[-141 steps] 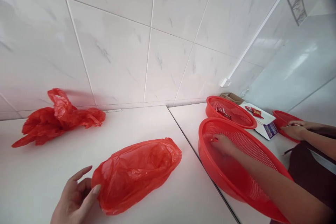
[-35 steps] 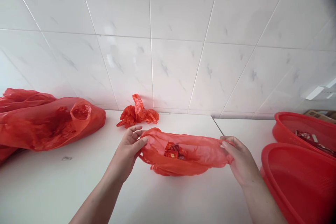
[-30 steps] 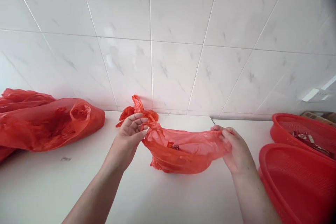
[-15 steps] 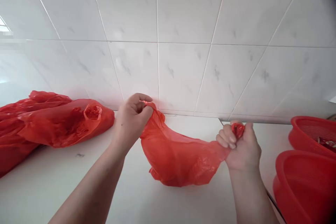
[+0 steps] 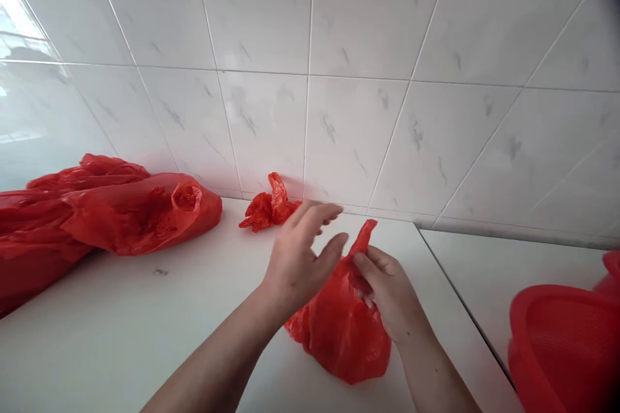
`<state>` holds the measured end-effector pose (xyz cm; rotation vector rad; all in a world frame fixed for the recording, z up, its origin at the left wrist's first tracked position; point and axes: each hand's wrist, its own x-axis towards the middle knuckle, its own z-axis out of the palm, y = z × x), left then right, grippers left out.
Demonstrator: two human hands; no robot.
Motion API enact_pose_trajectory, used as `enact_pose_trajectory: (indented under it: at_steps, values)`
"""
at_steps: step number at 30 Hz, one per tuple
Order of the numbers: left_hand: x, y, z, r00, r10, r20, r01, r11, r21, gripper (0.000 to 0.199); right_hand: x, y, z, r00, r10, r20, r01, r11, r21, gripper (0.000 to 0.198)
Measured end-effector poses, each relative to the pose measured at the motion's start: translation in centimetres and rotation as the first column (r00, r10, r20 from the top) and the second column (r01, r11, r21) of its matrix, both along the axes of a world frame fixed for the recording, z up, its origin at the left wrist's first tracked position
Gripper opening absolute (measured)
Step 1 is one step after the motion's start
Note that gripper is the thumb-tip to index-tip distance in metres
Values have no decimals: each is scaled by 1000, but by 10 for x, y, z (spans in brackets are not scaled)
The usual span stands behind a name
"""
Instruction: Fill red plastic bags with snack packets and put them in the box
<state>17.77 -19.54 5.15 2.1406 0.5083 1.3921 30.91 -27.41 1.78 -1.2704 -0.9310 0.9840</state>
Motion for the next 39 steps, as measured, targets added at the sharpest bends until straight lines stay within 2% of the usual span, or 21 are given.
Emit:
enact_pose_trajectory:
  at_steps: [1,2,4,6,7,10,13,15,17,19,21,23,25,28,30,33,35,37,39]
  values:
    - [-2,1,-5,997,67,28,-70,990,122,24,2,2,-3,999,-35,-28,35,999,-1,37]
    - [-4,1,-10,997,74,26,-78,972,222,21,4,4,-6,997,-50,-51,50,999,4,38]
    - [-4,-1,-20,996,-12,-89,43,936,350,21,5,7,-13,993,-62,-103,66,997,34,40]
    - [-1,-3,-27,965,-73,-250,165,915,367,22,5,9,-19,982,-83,-168,92,995,48,40]
    - [1,-4,-30,949,-77,-305,187,918,350,21,5,10,-22,978,-86,-188,95,995,42,38]
    - [5,-1,-35,926,-60,-372,184,934,306,13,4,10,-26,986,-60,-153,64,998,18,34]
    - [4,7,-39,912,-52,-408,186,937,297,21,7,10,-24,996,17,-86,-15,999,31,37]
    - [2,11,-42,924,-30,-382,120,969,215,24,12,9,-21,993,94,-76,-91,995,42,38]
    - [1,14,-47,955,-13,-297,24,999,35,20,19,8,-20,977,195,-89,-190,980,61,35]
    - [1,15,-52,982,-35,-185,1,984,-178,15,26,7,-20,955,285,-84,-278,957,88,30]
    - [1,13,-56,990,-117,-81,80,929,-361,18,30,6,-21,941,332,-65,-325,940,100,34]
    - [3,11,-59,978,-207,-20,168,846,-506,23,31,5,-20,940,340,-20,-338,939,71,41]
    - [4,9,-61,968,-252,1,201,769,-607,27,30,5,-18,948,311,71,-311,950,-2,33]
    - [6,7,-63,966,-260,15,197,692,-694,30,25,7,-15,949,183,256,-161,981,-104,10]
    - [6,6,-64,966,-257,24,195,669,-717,30,23,10,-16,921,59,385,-11,992,-126,19]
    - [6,3,-64,968,-249,-21,166,703,-692,28,20,17,-25,811,-50,583,158,978,-136,22]
    - [6,0,-64,969,-241,-60,139,727,-673,26,19,20,-32,756,-65,652,198,971,-133,17]
    - [7,-2,-65,969,-231,-90,115,740,-662,25,17,23,-36,763,-86,641,209,971,-119,19]
    - [8,-2,-68,969,-217,-122,88,758,-647,23,16,22,-35,843,-98,529,186,976,-114,25]
